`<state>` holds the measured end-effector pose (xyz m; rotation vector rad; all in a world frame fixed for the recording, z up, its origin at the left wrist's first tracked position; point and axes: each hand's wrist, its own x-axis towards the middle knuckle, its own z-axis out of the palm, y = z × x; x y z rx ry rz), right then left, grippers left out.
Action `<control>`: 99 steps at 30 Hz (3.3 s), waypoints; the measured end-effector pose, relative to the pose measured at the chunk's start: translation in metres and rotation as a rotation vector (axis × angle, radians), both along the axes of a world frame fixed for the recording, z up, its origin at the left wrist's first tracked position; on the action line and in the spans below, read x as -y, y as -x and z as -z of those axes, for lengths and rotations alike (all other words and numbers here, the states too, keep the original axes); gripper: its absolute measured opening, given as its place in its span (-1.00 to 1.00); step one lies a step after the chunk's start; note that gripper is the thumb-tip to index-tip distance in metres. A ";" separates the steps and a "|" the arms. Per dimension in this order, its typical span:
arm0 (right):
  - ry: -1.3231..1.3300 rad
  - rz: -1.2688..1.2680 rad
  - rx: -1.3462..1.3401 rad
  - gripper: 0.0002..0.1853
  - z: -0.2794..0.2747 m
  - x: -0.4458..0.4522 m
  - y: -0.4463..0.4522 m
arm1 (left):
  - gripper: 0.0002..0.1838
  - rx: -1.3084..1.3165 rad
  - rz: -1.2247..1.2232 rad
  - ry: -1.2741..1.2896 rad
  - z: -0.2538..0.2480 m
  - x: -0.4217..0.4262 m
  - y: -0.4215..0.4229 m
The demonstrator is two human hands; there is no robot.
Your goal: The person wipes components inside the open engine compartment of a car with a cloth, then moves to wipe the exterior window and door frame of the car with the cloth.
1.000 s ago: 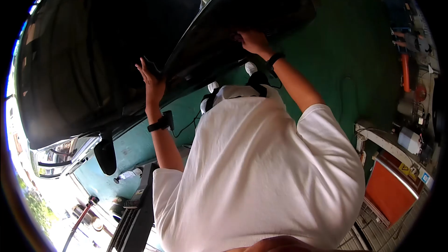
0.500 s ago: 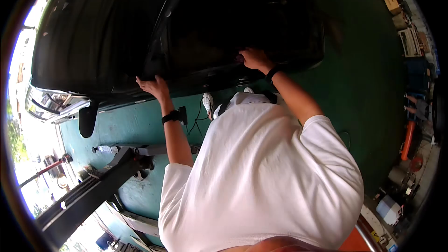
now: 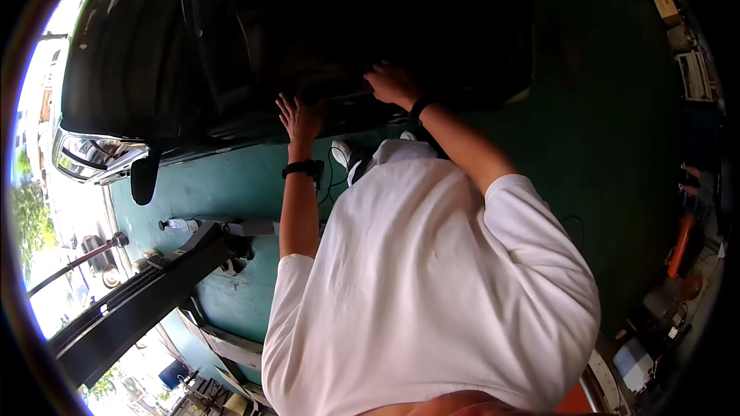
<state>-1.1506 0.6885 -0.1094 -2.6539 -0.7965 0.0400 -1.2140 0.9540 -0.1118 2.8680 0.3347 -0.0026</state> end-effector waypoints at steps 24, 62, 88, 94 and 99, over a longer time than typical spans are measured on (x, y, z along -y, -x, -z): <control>-0.073 0.182 -0.303 -0.73 0.012 0.136 -0.007 | -0.11 -0.275 0.147 -0.106 0.028 -0.030 -0.021; 0.055 0.445 -0.329 -0.56 0.005 0.169 -0.014 | -0.26 -0.095 0.170 -0.024 0.037 -0.025 -0.005; -0.038 0.196 -0.271 -0.47 -0.004 0.054 -0.016 | -0.34 -0.067 0.017 0.036 0.023 -0.007 0.001; 0.063 0.265 -0.283 -0.48 0.016 0.102 -0.029 | -0.34 -0.035 -0.019 0.080 0.025 -0.005 0.000; 0.028 0.401 -0.320 -0.51 0.003 0.089 -0.028 | -0.24 0.005 0.013 0.074 0.030 -0.007 0.000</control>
